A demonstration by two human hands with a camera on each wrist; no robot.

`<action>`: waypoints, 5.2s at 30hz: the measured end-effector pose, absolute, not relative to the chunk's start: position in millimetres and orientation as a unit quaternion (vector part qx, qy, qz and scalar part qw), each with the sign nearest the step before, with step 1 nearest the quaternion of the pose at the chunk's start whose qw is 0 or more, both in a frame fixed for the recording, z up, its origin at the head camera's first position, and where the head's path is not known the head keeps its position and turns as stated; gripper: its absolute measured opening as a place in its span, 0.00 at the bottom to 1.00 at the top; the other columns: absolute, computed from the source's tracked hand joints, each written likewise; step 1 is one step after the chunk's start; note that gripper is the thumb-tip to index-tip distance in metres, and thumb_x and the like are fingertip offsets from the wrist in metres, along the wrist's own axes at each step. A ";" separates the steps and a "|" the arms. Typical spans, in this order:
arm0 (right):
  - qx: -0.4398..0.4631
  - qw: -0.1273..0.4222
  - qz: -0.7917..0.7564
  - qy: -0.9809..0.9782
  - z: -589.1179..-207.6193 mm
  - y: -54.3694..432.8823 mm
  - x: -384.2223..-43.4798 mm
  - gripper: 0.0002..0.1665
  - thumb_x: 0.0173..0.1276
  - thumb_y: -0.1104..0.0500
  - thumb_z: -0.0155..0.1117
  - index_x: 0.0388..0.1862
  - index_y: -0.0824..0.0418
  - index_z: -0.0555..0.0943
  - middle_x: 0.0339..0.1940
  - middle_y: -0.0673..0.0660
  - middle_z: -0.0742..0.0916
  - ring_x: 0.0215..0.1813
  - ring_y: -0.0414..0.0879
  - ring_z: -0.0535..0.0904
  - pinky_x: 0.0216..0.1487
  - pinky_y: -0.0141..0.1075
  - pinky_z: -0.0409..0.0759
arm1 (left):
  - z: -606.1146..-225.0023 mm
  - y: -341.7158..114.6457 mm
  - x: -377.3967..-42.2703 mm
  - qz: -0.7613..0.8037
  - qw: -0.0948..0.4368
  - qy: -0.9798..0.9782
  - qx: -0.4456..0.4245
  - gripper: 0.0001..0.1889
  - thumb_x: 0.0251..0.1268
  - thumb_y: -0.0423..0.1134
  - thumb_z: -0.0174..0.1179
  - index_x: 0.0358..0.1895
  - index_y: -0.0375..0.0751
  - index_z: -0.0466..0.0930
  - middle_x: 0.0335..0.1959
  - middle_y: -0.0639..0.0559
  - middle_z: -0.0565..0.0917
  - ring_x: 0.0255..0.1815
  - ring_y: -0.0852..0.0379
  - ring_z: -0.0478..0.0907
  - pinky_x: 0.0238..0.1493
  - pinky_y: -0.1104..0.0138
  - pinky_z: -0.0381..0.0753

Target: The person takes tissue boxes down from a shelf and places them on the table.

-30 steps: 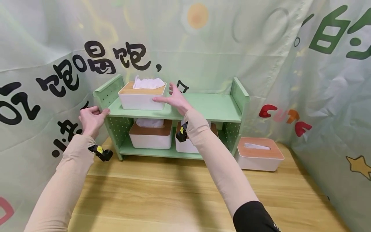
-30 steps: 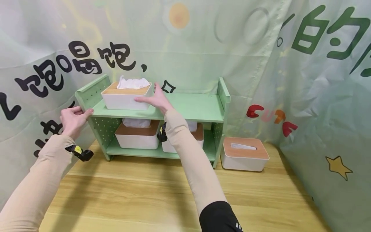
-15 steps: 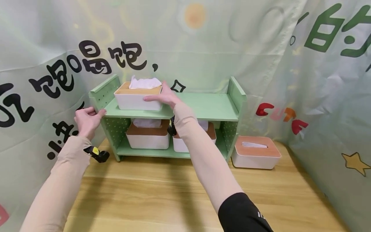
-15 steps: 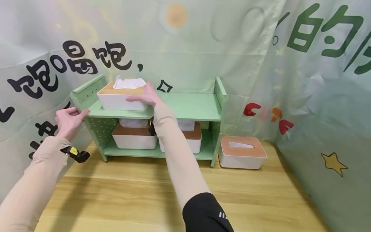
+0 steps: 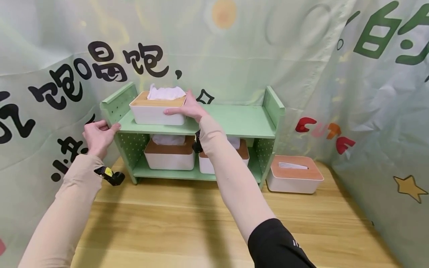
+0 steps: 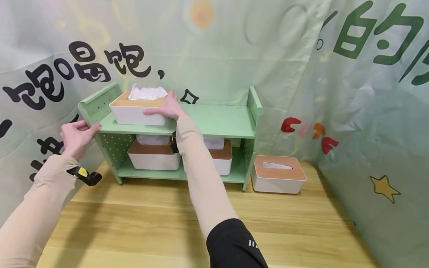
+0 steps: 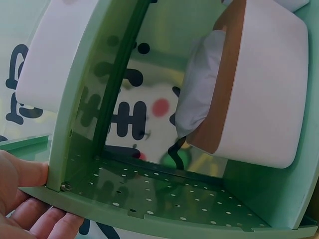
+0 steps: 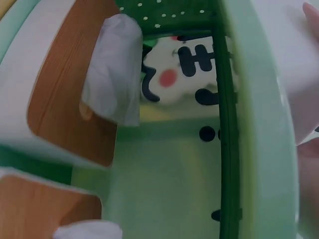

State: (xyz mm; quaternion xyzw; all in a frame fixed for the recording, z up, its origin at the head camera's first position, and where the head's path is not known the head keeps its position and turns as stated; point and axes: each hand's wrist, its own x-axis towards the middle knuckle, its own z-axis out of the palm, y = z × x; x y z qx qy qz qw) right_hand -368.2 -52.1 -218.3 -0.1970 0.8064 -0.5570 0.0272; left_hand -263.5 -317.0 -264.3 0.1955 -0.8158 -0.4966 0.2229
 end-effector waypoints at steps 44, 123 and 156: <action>-0.212 0.016 -0.587 0.781 -227.0 -31.2 -344.8 0.60 0.45 0.54 0.84 0.72 0.58 0.58 0.65 0.56 0.74 0.62 0.45 0.72 0.70 0.35 0.68 | -262.6 -312.8 -262.8 -0.507 0.227 -0.809 0.192 0.27 0.67 0.45 0.64 0.67 0.39 0.76 0.10 0.87 0.66 0.73 0.55 0.67 0.43 0.83 0.68; -0.195 -0.024 -0.785 0.588 -223.8 6.2 -280.1 0.52 0.51 0.68 0.77 0.72 0.61 0.61 0.57 0.57 0.79 0.55 0.48 0.79 0.57 0.40 0.85 | -262.5 -315.0 -264.9 -0.501 0.221 -0.811 0.208 0.26 0.67 0.47 0.64 0.66 0.43 0.76 0.51 0.56 0.83 0.78 0.60 0.60 0.68 0.69 0.70; -0.238 -0.016 -0.798 0.553 -226.2 51.8 -241.7 0.45 0.52 0.72 0.69 0.69 0.61 0.64 0.55 0.55 0.77 0.56 0.49 0.77 0.51 0.36 0.85 | -264.9 -315.2 -264.1 -0.520 0.227 -0.801 0.191 0.27 0.66 0.44 0.65 0.66 0.37 0.76 0.10 0.86 0.68 0.80 0.55 0.52 0.79 0.61 0.58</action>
